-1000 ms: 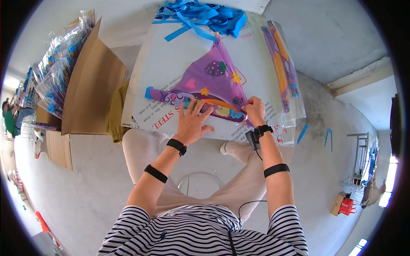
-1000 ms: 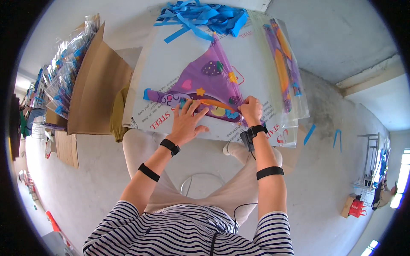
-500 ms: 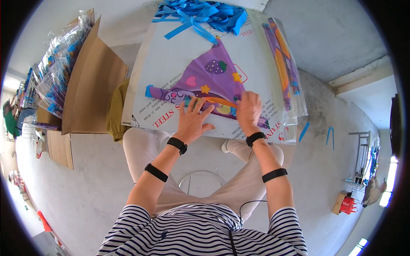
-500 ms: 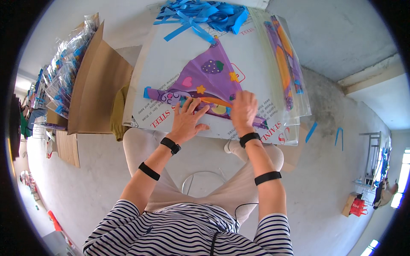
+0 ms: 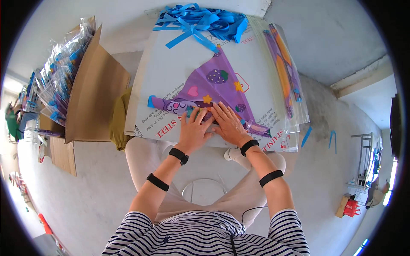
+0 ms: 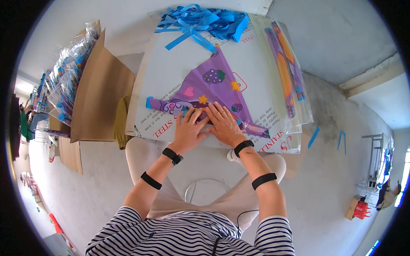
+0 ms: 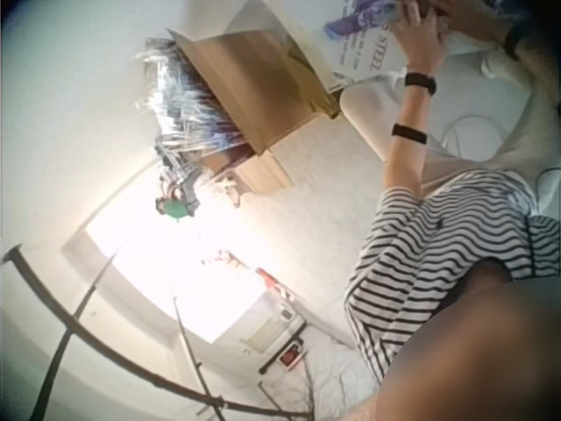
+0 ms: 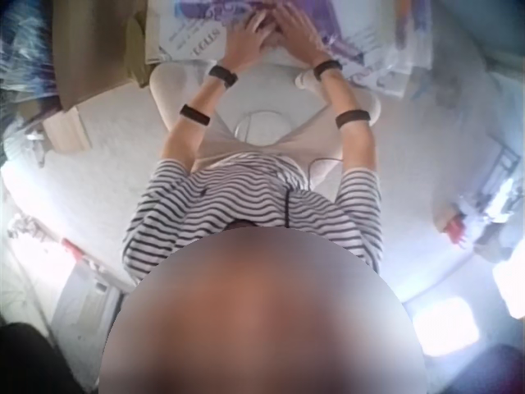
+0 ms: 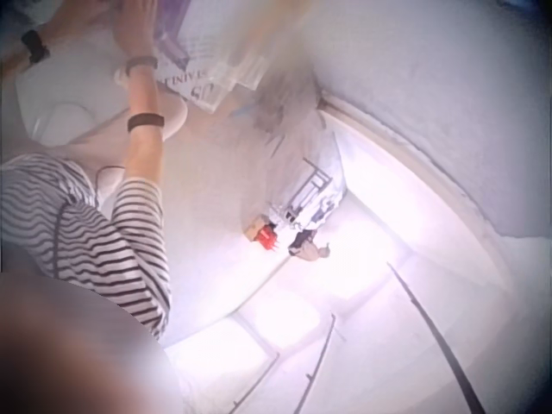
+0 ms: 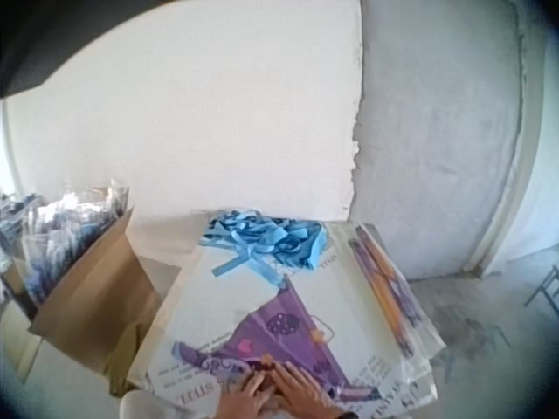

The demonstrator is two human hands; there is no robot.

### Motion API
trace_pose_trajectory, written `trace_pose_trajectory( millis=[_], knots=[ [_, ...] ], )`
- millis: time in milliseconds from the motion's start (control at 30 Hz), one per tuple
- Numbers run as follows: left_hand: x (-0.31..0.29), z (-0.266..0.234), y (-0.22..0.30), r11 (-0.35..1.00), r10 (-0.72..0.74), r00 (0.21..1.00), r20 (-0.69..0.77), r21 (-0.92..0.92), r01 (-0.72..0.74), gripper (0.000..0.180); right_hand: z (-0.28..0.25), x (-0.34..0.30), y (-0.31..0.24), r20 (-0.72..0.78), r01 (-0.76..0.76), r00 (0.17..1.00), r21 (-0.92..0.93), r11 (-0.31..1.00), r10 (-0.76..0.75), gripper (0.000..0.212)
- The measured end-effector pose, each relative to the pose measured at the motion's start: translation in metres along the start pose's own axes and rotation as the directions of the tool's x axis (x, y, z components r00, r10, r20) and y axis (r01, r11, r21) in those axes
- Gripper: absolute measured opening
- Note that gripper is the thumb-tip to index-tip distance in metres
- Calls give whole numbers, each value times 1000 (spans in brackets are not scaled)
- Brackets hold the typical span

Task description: Folding triangular party hats and attaching ribbons for packaging.

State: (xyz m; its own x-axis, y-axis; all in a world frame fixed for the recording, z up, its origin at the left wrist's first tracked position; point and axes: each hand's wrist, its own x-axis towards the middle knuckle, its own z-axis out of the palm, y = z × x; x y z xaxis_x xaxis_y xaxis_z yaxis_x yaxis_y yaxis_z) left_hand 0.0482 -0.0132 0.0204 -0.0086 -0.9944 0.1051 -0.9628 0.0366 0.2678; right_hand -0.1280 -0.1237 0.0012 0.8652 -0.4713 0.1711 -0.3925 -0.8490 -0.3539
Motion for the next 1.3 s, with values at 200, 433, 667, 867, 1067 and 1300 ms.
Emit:
trace_pose_trajectory(
  millis=[200,433,667,867,1067,1300],
  knots=[
    [-2,-3,-5,999,-2,1000,13,-39,3,64,4,2,-3,3,-3,1000,-64,998,3,84],
    [11,-14,-2,995,-12,994,113,-97,23,62,6,3,17,-298,-87,949,66,994,103,65],
    [6,-12,-5,995,-31,996,78,-87,38,62,-44,0,38,-149,-790,600,45,611,786,57],
    [6,-9,-5,993,-13,998,60,-114,20,61,-51,8,54,60,-889,453,99,446,890,57],
    [6,-8,-6,995,-26,999,45,-95,30,61,-31,1,30,-328,-359,906,-254,898,269,61],
    [5,-11,-6,993,-34,997,65,-106,41,61,-38,7,29,-177,-793,600,-8,609,780,69]
  ],
)
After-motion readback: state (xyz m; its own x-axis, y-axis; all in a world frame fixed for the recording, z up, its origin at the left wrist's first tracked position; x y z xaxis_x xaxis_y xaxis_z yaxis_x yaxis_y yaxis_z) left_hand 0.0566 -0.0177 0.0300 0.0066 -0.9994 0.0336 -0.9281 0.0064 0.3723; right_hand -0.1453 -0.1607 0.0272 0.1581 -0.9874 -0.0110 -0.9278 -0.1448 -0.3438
